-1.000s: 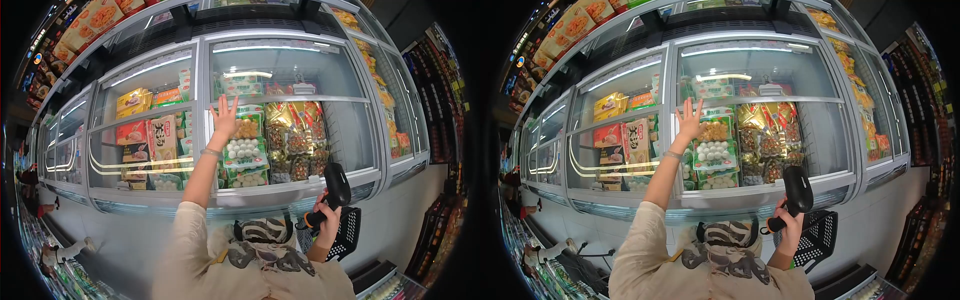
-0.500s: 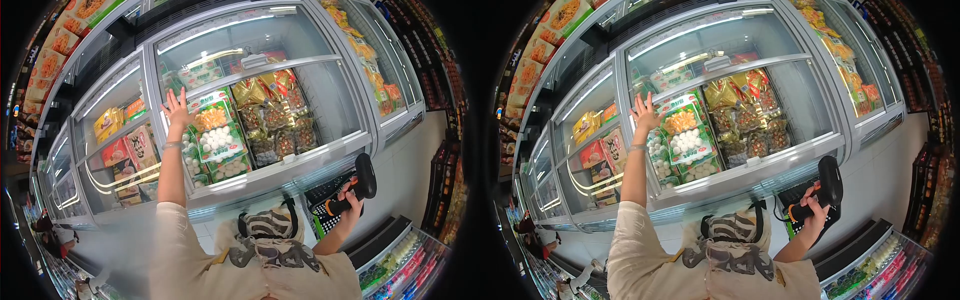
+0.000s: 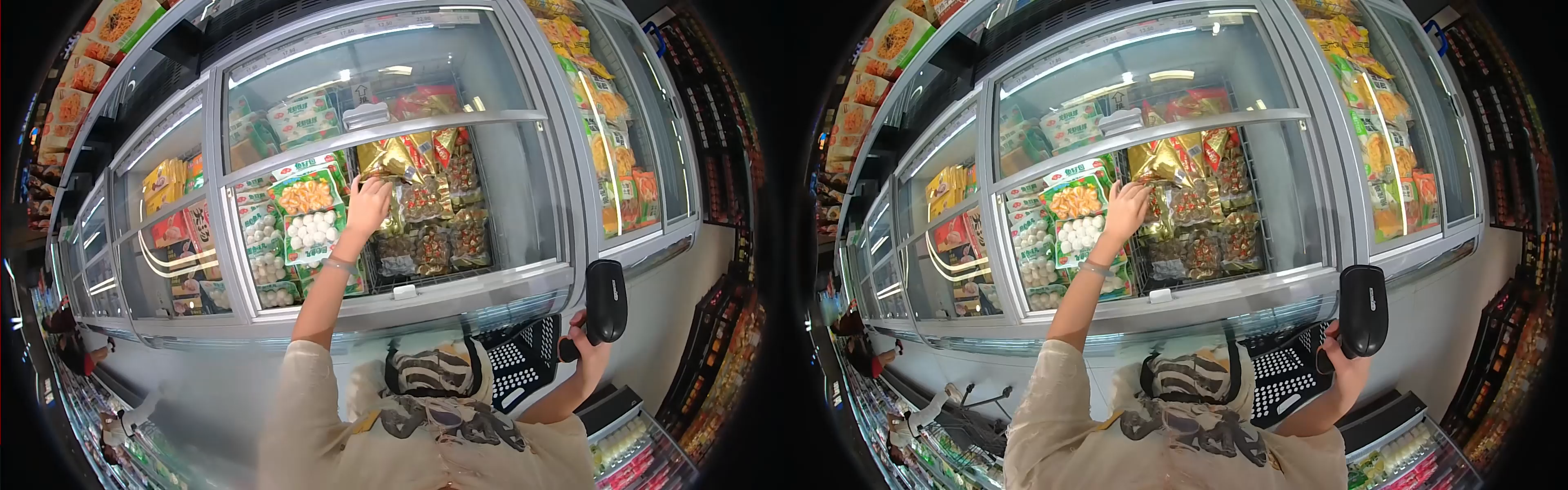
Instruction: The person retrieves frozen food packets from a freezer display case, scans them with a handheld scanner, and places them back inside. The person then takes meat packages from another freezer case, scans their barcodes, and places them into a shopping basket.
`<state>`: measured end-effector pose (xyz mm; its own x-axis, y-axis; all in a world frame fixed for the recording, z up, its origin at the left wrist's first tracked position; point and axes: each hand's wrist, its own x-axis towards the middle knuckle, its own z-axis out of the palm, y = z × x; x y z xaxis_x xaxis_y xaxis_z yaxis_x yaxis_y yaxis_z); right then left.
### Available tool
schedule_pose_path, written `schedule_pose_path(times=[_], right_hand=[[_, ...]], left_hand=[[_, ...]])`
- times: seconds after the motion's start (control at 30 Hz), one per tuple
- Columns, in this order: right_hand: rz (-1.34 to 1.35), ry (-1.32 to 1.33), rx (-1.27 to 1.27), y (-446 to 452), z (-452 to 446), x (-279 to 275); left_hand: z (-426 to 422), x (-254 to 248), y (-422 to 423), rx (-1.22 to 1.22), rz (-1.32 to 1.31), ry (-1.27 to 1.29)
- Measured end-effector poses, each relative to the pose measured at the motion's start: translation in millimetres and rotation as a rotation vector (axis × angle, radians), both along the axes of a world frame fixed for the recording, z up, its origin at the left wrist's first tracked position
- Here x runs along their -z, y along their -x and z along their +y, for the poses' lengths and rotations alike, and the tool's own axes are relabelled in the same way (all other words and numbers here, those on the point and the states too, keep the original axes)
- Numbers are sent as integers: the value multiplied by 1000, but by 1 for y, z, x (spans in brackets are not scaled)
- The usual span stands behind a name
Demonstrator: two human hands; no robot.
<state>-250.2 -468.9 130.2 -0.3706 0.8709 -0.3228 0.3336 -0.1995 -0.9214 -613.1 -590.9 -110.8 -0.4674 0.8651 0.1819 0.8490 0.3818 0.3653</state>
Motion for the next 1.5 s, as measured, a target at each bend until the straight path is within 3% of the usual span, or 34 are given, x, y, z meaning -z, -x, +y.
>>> schedule_pose_path(times=[0.13, 0.17, 0.23, 0.3, 0.37, 0.4, 0.43, 0.5, 0.53, 0.7, 0.83, 1.5], right_hand=[[8, 35, -58, -1, 16, 18], [11, 40, -66, -3, 19, 23], [24, 122, -36, -7, 25, 29], [72, 173, -95, -6, 33, 35], [116, 277, -79, 11, 38, 36], [102, 293, -60, 18, 39, 40], [90, 274, -48, 22, 39, 45], [122, 290, -34, 31, 39, 53], [113, 298, -31, 36, 42, 54], [42, 181, -53, 54, 55, 72], [125, 305, 42, 65, 59, 76], [72, 276, 38, 90, 62, 94]], left_hand=[[23, 46, 7, -260, -289, 370], [29, 57, 12, -420, -410, 415], [29, 101, 21, -662, -669, 344], [27, 142, 24, -788, -718, 265], [29, 187, 33, -874, -893, 198], [31, 201, 43, -783, -865, 138], [33, 212, 55, -753, -994, 114], [46, 235, 73, -1080, -1763, -352], [50, 240, 80, -1211, -1972, -513], [60, 259, 79, -1297, -1925, -741], [78, 274, 87, -1297, -1923, -861], [91, 271, 100, -1290, -1858, -1133]])
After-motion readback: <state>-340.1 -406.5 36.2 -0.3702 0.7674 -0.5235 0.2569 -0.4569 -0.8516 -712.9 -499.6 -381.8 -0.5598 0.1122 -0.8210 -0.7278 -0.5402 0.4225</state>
